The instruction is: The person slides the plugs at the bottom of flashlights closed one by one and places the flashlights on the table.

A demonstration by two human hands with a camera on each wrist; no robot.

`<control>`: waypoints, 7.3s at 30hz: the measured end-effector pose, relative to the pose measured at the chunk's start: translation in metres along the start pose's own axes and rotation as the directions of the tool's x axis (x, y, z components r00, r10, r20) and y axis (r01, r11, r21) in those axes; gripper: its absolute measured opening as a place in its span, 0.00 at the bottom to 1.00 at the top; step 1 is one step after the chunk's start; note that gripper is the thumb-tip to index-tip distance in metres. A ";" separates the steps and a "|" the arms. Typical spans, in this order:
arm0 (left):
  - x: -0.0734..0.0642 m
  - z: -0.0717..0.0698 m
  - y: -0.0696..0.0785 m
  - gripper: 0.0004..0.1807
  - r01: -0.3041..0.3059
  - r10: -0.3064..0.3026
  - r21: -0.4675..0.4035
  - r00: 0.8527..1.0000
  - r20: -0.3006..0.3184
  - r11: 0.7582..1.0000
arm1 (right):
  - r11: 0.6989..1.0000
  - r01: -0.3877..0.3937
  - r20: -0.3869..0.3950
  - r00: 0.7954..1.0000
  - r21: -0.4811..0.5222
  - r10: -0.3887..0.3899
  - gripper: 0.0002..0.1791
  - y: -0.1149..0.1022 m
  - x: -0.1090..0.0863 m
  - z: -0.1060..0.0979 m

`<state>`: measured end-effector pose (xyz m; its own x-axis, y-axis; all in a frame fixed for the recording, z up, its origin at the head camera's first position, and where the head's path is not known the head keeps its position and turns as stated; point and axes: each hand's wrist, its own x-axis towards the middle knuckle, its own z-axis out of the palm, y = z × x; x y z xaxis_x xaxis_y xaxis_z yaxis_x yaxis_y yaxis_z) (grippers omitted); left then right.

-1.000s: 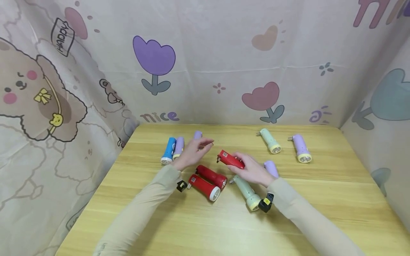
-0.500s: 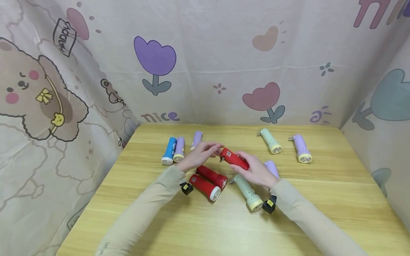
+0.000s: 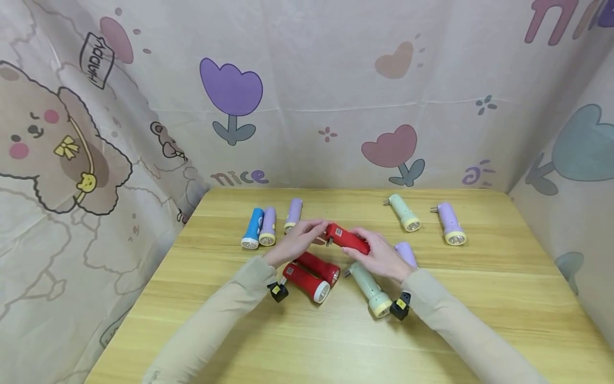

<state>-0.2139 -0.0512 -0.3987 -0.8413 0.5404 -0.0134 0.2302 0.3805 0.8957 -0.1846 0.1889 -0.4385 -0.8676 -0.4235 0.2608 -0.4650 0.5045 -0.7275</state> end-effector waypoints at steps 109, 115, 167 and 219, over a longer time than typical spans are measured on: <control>-0.006 0.003 0.010 0.23 0.154 -0.127 -0.610 0.988 0.087 0.777 | 0.973 0.091 -0.064 0.992 -0.214 -0.107 0.27 -0.018 0.006 -0.001; -0.003 0.000 0.011 0.22 0.161 -0.149 -0.585 0.986 0.070 0.795 | 0.969 0.081 -0.058 0.994 -0.232 -0.097 0.27 -0.023 0.007 0.000; -0.003 -0.009 0.001 0.18 -0.026 0.017 -0.062 0.990 -0.141 0.998 | 0.892 -0.260 0.372 0.921 0.370 0.114 0.24 -0.020 0.015 0.003; 0.009 -0.019 0.003 0.21 0.069 -0.066 -0.146 0.998 0.024 0.987 | 0.808 -0.303 0.403 0.911 0.505 0.090 0.27 -0.012 0.003 -0.002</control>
<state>-0.2303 -0.0593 -0.3879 -0.8429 0.5316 -0.0830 0.0979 0.3031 0.9479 -0.1819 0.1834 -0.4279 -0.7606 -0.6438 -0.0834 -0.0240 0.1562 -0.9874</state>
